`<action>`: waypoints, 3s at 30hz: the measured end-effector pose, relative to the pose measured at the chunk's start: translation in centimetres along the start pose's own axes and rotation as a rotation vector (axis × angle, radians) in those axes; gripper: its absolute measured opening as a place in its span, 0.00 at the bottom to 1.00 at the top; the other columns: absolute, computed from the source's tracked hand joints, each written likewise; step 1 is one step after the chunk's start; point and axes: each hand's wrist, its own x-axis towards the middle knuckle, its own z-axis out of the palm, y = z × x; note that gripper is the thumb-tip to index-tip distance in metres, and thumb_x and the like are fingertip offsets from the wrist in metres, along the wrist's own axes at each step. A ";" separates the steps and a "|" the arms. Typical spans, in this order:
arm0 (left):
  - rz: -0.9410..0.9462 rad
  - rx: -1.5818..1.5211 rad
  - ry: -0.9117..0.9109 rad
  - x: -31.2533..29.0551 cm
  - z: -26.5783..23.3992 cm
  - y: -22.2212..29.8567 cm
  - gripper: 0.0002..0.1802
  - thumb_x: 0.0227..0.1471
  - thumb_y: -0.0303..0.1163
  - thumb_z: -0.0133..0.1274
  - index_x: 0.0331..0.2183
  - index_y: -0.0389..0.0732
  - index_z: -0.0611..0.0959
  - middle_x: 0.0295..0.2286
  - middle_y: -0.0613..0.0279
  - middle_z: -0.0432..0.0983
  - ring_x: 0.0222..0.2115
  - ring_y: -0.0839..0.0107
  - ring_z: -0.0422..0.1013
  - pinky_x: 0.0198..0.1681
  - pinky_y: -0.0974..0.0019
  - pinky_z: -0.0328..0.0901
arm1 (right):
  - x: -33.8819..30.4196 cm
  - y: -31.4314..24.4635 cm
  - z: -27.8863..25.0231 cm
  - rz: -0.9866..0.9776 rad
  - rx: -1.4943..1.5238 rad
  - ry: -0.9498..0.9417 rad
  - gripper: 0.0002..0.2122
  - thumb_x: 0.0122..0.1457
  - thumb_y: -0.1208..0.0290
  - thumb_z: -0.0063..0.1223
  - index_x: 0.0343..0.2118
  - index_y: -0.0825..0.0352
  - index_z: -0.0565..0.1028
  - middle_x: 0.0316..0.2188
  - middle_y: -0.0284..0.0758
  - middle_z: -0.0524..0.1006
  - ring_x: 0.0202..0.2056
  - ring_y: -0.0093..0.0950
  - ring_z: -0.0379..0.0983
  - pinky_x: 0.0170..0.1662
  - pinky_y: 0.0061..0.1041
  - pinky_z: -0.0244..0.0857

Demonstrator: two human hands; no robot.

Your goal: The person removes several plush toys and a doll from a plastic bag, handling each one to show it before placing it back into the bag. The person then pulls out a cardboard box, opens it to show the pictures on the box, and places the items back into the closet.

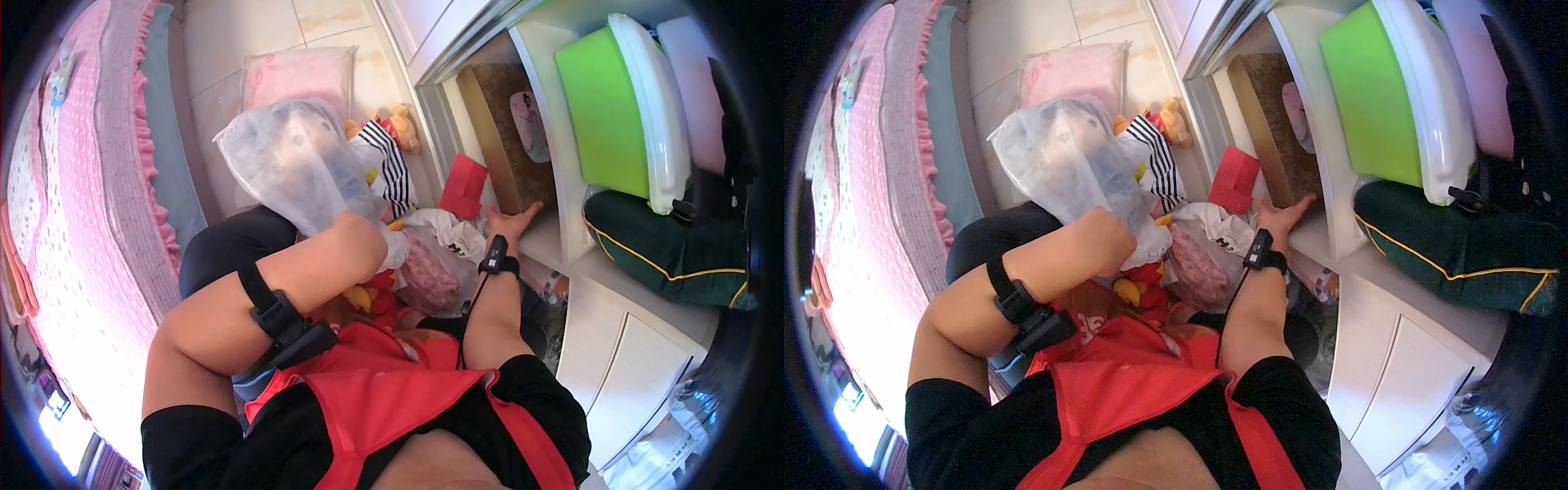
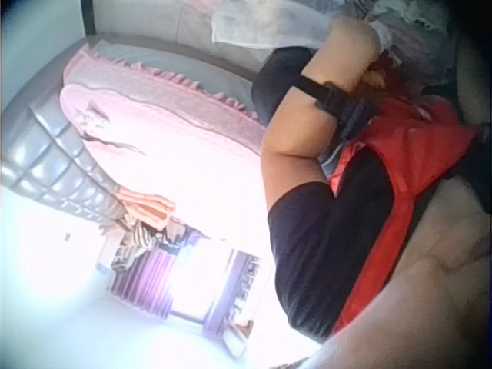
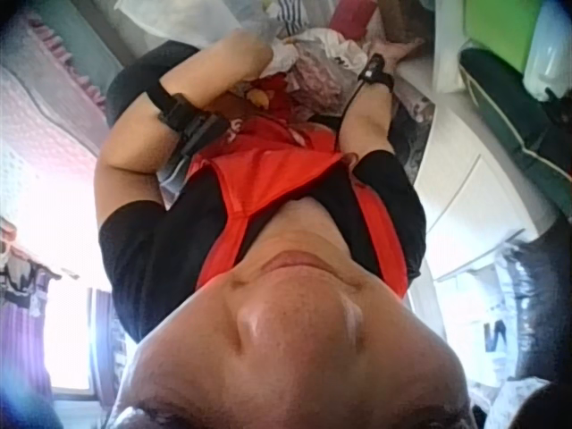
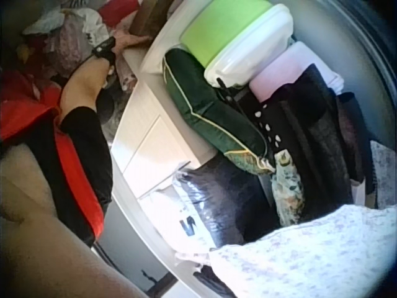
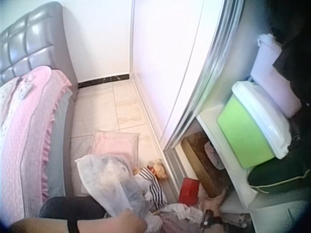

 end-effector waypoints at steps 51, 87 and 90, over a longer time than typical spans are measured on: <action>0.121 -0.163 0.861 -5.5 4.3 -3.7 0.12 0.30 0.27 0.54 0.26 0.39 0.82 0.25 0.55 0.76 0.28 0.59 0.73 0.30 0.63 0.68 | -15.4 6.0 -6.2 0.167 -0.299 0.044 0.26 0.53 0.48 0.45 0.51 0.57 0.60 0.53 0.33 0.57 0.51 0.34 0.55 0.52 0.38 0.53; 0.039 -0.262 0.410 -6.6 1.6 -4.4 0.17 0.37 0.32 0.56 0.35 0.41 0.80 0.30 0.57 0.76 0.32 0.54 0.72 0.30 0.42 0.67 | -16.6 3.5 -5.0 0.117 -0.279 -0.288 0.13 0.58 0.67 0.41 0.44 0.64 0.67 0.44 0.32 0.69 0.46 0.29 0.65 0.50 0.31 0.61; 0.006 -0.256 0.653 -6.8 3.3 -4.2 0.19 0.38 0.41 0.57 0.35 0.46 0.80 0.31 0.60 0.76 0.35 0.61 0.71 0.37 0.45 0.64 | -18.5 3.2 -4.1 0.114 -0.224 -0.210 0.12 0.59 0.67 0.39 0.45 0.64 0.66 0.44 0.32 0.69 0.48 0.29 0.63 0.51 0.31 0.59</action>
